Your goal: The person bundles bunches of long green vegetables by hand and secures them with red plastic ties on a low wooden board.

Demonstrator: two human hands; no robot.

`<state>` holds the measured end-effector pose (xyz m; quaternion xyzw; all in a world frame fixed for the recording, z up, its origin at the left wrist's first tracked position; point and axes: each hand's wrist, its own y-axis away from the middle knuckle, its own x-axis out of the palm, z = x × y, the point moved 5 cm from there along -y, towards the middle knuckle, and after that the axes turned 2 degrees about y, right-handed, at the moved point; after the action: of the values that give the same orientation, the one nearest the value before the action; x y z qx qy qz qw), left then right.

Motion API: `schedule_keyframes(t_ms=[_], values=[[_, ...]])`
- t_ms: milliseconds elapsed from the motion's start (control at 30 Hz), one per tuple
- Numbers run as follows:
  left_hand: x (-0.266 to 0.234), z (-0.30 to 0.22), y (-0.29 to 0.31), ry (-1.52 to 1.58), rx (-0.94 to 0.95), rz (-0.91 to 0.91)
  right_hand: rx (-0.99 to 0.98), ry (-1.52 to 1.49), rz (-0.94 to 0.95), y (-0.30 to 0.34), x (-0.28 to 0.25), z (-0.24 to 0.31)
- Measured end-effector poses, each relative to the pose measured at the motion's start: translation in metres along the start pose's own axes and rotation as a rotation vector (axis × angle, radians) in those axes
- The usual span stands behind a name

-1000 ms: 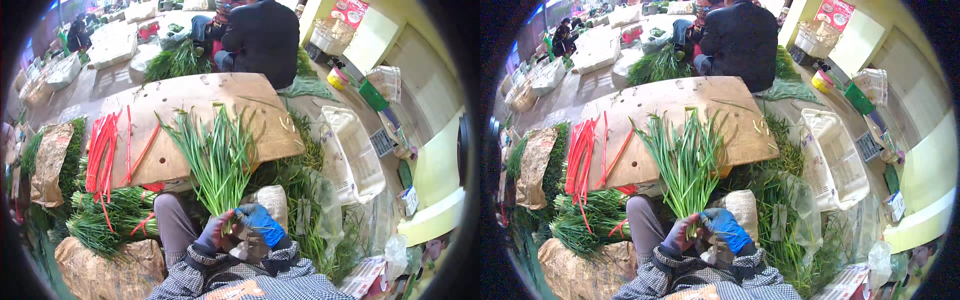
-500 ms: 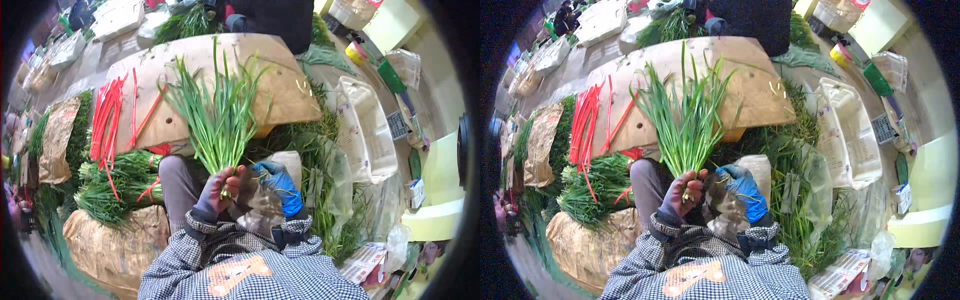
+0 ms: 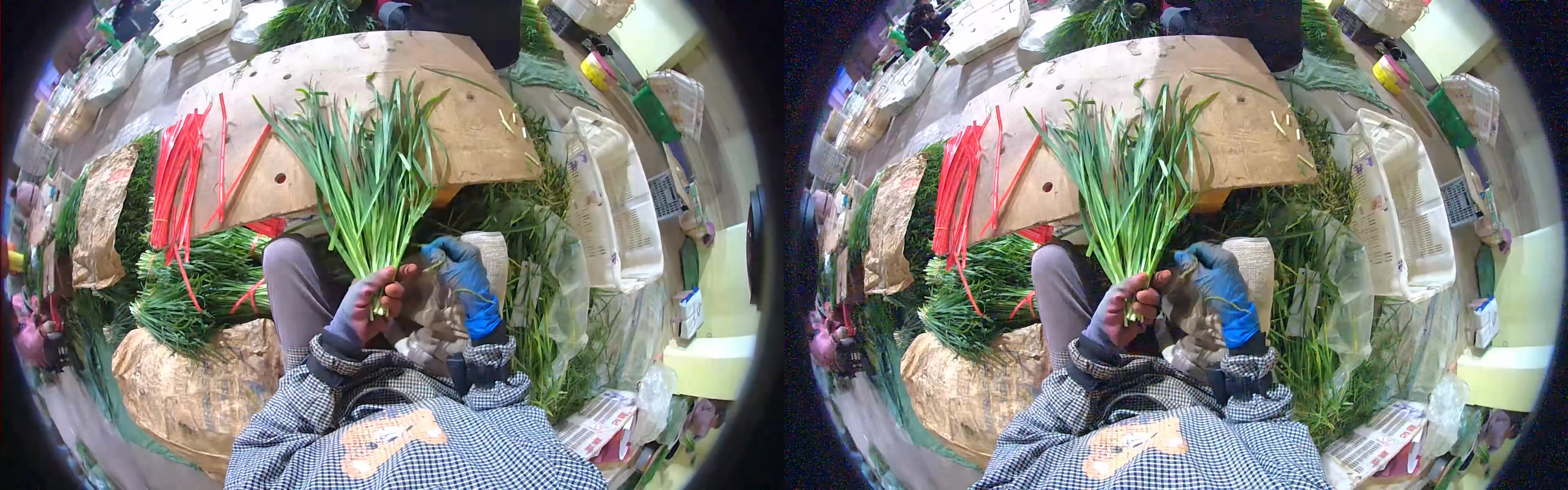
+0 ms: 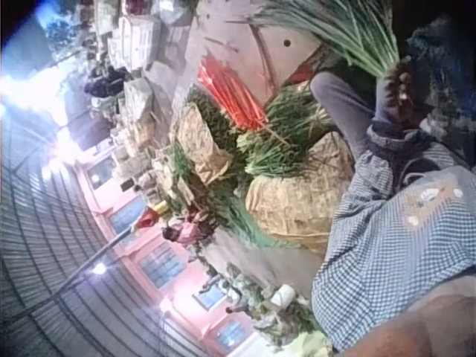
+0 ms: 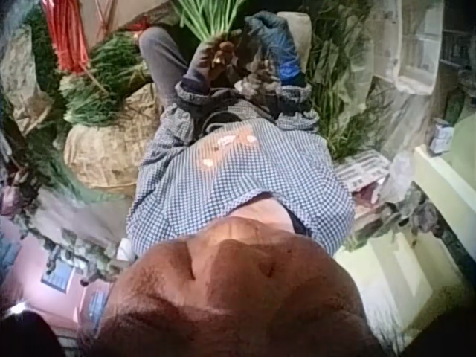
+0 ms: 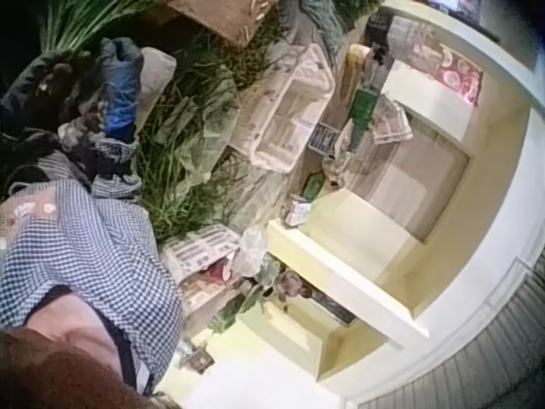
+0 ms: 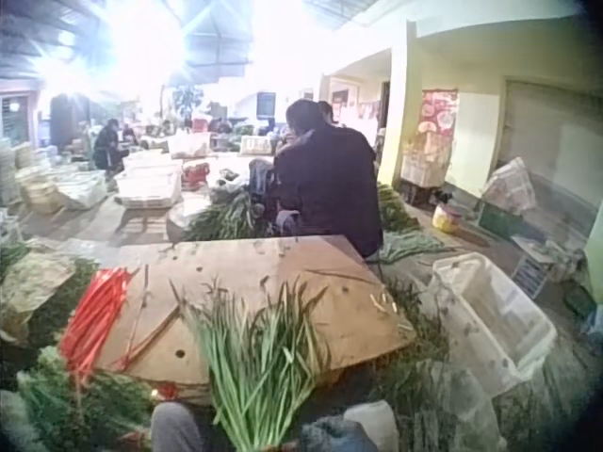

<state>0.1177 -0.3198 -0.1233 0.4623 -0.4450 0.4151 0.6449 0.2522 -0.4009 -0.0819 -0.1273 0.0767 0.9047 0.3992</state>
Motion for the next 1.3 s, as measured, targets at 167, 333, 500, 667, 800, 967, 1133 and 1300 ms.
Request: schedule_keyframes(t_ms=[167, 333, 500, 667, 800, 967, 1133, 1300], values=[[0.002, 0.007, 0.001, 0.045, -0.002, 0.0, -0.111, -0.005, -0.084, -0.034, -0.001, 0.003], [-0.001, 0.003, 0.006, -0.032, 0.087, -0.091, -0.192, 0.092, -0.013, -0.05, -0.001, -0.017], [0.006, -0.001, 0.012, -0.142, 0.129, -0.138, -0.051, -0.215, -0.252, -0.032, -0.076, 0.009], [0.004, -0.001, 0.01, -0.132, 0.133, -0.135, -0.158, -0.311, -0.565, -0.011, -0.164, 0.017], [-0.004, -0.002, 0.004, -0.008, 0.1, -0.077, -0.238, -0.177, -0.688, 0.003, -0.209, 0.026], [0.007, 0.003, 0.005, 0.103, 0.07, -0.075, -0.216, -0.199, -0.751, 0.016, -0.221, 0.025], [0.006, -0.003, 0.005, 0.145, 0.085, 0.013, -0.108, 0.232, -0.474, -0.003, -0.209, -0.015], [0.013, -0.008, 0.007, 0.252, 0.149, 0.03, 0.041, 0.459, -0.18, -0.019, -0.136, -0.01]])
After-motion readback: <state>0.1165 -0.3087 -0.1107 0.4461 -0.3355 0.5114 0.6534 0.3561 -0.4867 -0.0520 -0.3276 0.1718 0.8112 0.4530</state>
